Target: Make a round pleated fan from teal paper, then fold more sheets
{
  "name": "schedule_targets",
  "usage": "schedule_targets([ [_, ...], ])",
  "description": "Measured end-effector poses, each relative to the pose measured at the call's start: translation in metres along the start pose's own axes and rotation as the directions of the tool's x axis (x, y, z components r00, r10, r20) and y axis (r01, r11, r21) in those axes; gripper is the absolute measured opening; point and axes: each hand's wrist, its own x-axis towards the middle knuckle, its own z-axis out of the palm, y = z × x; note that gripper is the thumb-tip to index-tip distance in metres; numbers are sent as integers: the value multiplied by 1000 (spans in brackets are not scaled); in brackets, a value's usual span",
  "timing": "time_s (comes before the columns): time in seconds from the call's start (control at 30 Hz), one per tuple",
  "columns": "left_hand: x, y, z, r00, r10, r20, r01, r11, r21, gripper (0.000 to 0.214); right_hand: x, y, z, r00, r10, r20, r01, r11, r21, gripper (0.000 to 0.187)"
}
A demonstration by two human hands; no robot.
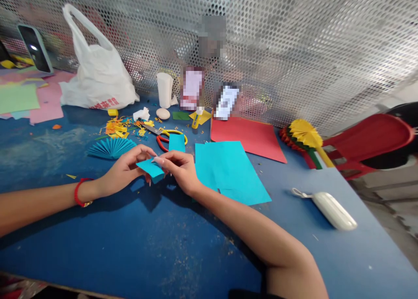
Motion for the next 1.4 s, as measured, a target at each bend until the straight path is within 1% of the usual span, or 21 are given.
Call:
schedule_targets([
  [0.07, -1, 1, 2, 999, -16, -35, 15, 1000, -15, 42, -2, -4, 5, 999, 6, 40, -5, 1000, -23, 35],
  [0.2, 0, 1, 4, 988, -29, -150, 29, 1000, -3, 48, -5, -8, 10, 996, -9, 84, 16, 997, -80, 48],
  [0.27, 0, 1, 4, 986, -41, -160, 42, 999, 6, 48, -5, -6, 11, 995, -12, 95, 21, 996, -85, 48],
  [0.4, 2, -1, 2, 983, -47, -178, 53, 998, 26, 41, -1, 0, 9, 994, 29, 101, -27, 999, -21, 49],
  [0.47, 3, -2, 1, 979, -52, -200, 52, 999, -2, 36, 2, 1, 8, 996, 39, 85, -42, 999, 28, 51],
  [0.53, 3, -3, 0, 981, -72, -181, 63, 997, -54, 36, 3, 1, 6, 997, 46, 65, -50, 996, 71, 53],
  [0.6, 4, -3, -1, 988, -86, -126, 79, 995, -65, 41, 4, 1, 5, 997, 57, 50, -61, 994, 95, 54],
  [0.67, 4, -2, -1, 994, -87, -62, 87, 996, -6, 43, 4, 0, 4, 996, 65, 53, -71, 992, 107, 55],
  [0.73, 4, 0, -3, 996, -91, -19, 92, 994, 65, 40, 5, 0, 3, 995, 75, 65, -82, 990, 112, 57],
  [0.83, 4, 1, -6, 994, -105, 37, 101, 990, 95, 35, 6, 1, 2, 992, 110, 65, -116, 988, 98, 60],
  [0.97, 5, 1, -8, 996, -75, 50, 67, 986, 155, 29, 6, 1, 2, 988, 128, 83, -136, 986, 92, 59],
  [1.07, 4, 3, -9, 998, -40, 39, 30, 976, 215, 31, 5, 1, 2, 992, 88, 89, -94, 994, 60, 57],
  [1.13, 3, 4, -8, 1000, -18, 9, 15, 969, 245, 34, 3, 1, 2, 996, 49, 81, -51, 999, 19, 56],
  [1.27, 0, 7, -9, 999, 25, -34, -13, 948, 318, 35, 1, 2, -1, 998, -46, 38, 50, 994, -98, 49],
  [1.33, 1, 8, -12, 998, 57, -21, -45, 926, 374, 35, 1, 1, -3, 993, -117, 34, 121, 973, -195, 39],
  [1.4, 2, 9, -19, 989, 144, 36, -145, 886, 440, 35, 1, 0, -5, 977, -203, 63, 212, 931, -298, 32],
])
